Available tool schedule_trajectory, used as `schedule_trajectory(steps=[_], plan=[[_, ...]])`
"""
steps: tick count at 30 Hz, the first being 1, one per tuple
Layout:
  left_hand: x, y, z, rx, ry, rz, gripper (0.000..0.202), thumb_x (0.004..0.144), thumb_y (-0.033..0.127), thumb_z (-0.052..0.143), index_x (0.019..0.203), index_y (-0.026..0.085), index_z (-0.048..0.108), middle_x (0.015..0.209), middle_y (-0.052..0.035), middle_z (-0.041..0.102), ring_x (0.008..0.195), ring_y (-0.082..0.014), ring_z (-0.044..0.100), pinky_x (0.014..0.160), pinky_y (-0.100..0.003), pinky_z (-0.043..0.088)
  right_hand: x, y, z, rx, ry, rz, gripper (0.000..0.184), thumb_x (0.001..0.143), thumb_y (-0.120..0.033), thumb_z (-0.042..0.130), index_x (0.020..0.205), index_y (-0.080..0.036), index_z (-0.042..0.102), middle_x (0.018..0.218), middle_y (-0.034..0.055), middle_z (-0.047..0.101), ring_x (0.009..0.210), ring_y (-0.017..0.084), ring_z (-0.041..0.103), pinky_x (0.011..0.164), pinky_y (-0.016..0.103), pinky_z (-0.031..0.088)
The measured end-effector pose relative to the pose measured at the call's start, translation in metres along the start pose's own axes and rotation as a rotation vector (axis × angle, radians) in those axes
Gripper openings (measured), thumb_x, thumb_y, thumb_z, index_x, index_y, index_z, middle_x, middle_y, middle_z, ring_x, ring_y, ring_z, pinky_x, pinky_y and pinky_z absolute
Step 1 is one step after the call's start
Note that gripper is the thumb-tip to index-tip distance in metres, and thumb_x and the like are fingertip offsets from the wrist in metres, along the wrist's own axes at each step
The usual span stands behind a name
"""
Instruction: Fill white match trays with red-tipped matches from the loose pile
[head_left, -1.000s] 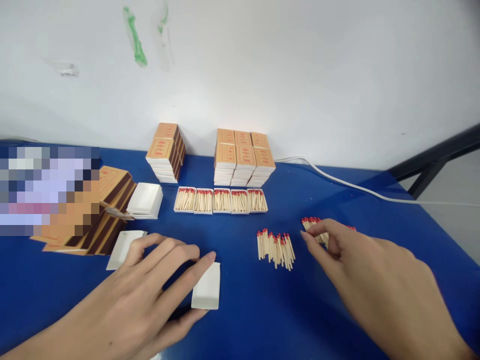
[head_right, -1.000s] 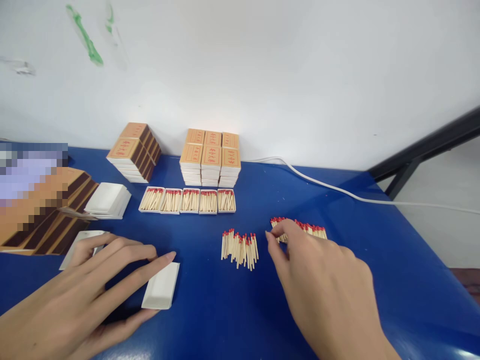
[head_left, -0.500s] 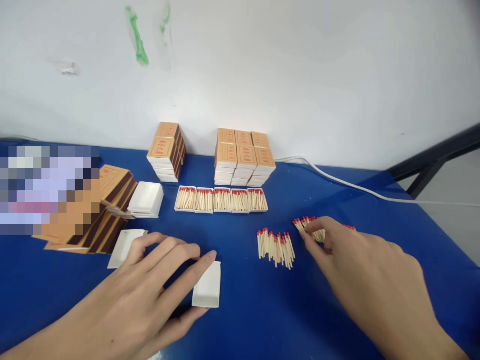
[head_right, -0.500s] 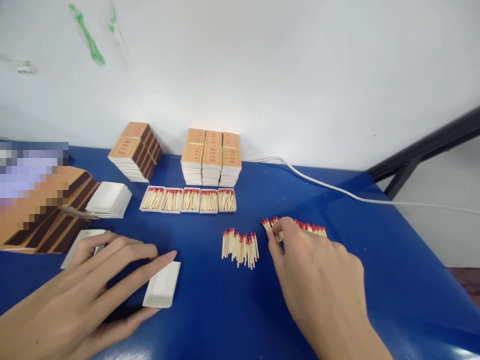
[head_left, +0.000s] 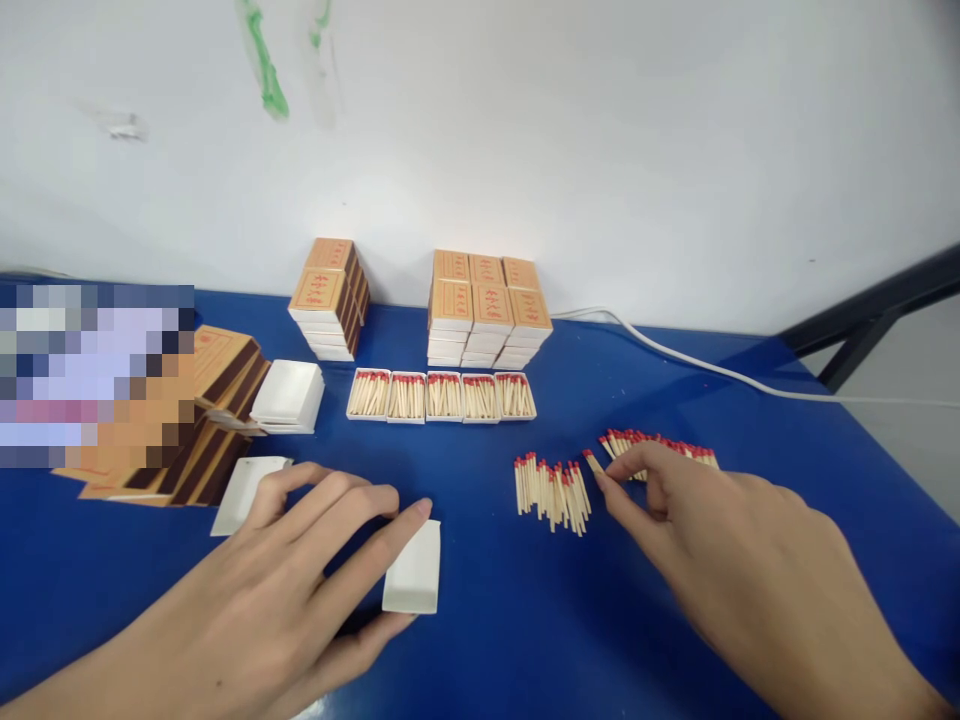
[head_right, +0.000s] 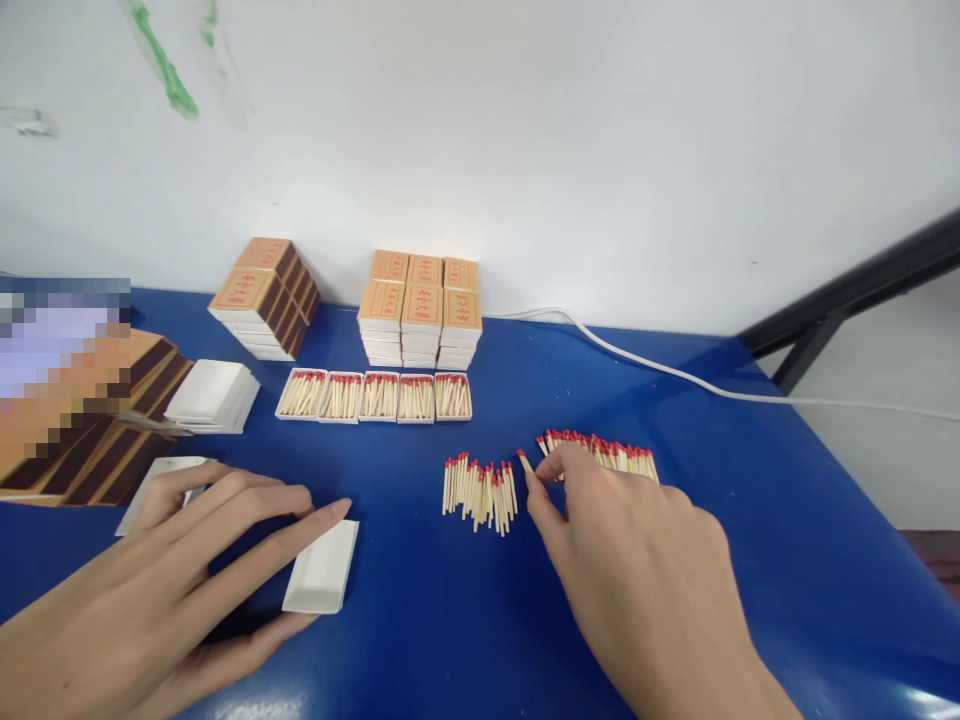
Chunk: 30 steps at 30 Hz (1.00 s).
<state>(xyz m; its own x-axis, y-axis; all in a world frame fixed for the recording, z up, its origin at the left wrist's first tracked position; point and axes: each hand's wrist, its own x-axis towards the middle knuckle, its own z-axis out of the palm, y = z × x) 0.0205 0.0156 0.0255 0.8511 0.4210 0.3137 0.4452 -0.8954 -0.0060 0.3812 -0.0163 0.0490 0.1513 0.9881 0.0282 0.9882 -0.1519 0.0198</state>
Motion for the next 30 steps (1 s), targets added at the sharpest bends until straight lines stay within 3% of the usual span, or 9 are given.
schedule_trajectory(steps=[7,14,30], plan=[[0.008,0.000,-0.001,0.006,0.029,-0.011,0.043,0.119,0.027,0.055,0.156,0.010,0.069,0.122,-0.0120,0.073,0.120,-0.0280,0.062,0.106,-0.047,0.038,0.001,-0.005,-0.008,0.174,-0.134,-0.027,0.047,0.104,-0.068,0.050,0.089,-0.033,0.076,0.063,0.0012,0.069,0.050,0.024,0.063,0.053,0.035,0.034],[0.003,0.001,-0.002,0.006,0.023,-0.008,0.045,0.118,0.027,0.057,0.157,0.008,0.067,0.125,-0.0136,0.070,0.122,-0.0295,0.060,0.107,-0.048,0.037,0.002,-0.010,-0.009,0.202,-0.110,-0.008,0.068,0.106,-0.081,0.031,0.085,-0.033,0.074,0.060,0.0019,0.065,0.050,0.024,0.061,0.053,0.035,0.035],[0.011,0.003,-0.001,-0.042,0.046,-0.019,0.041,0.122,0.025,0.052,0.153,0.005,0.069,0.121,-0.0145,0.069,0.119,-0.0295,0.057,0.105,-0.048,0.035,-0.001,-0.001,-0.006,0.222,-0.157,-0.016,0.052,0.108,-0.074,0.037,0.092,-0.033,0.065,0.065,-0.0008,0.068,0.055,0.025,0.064,0.057,0.036,0.034]])
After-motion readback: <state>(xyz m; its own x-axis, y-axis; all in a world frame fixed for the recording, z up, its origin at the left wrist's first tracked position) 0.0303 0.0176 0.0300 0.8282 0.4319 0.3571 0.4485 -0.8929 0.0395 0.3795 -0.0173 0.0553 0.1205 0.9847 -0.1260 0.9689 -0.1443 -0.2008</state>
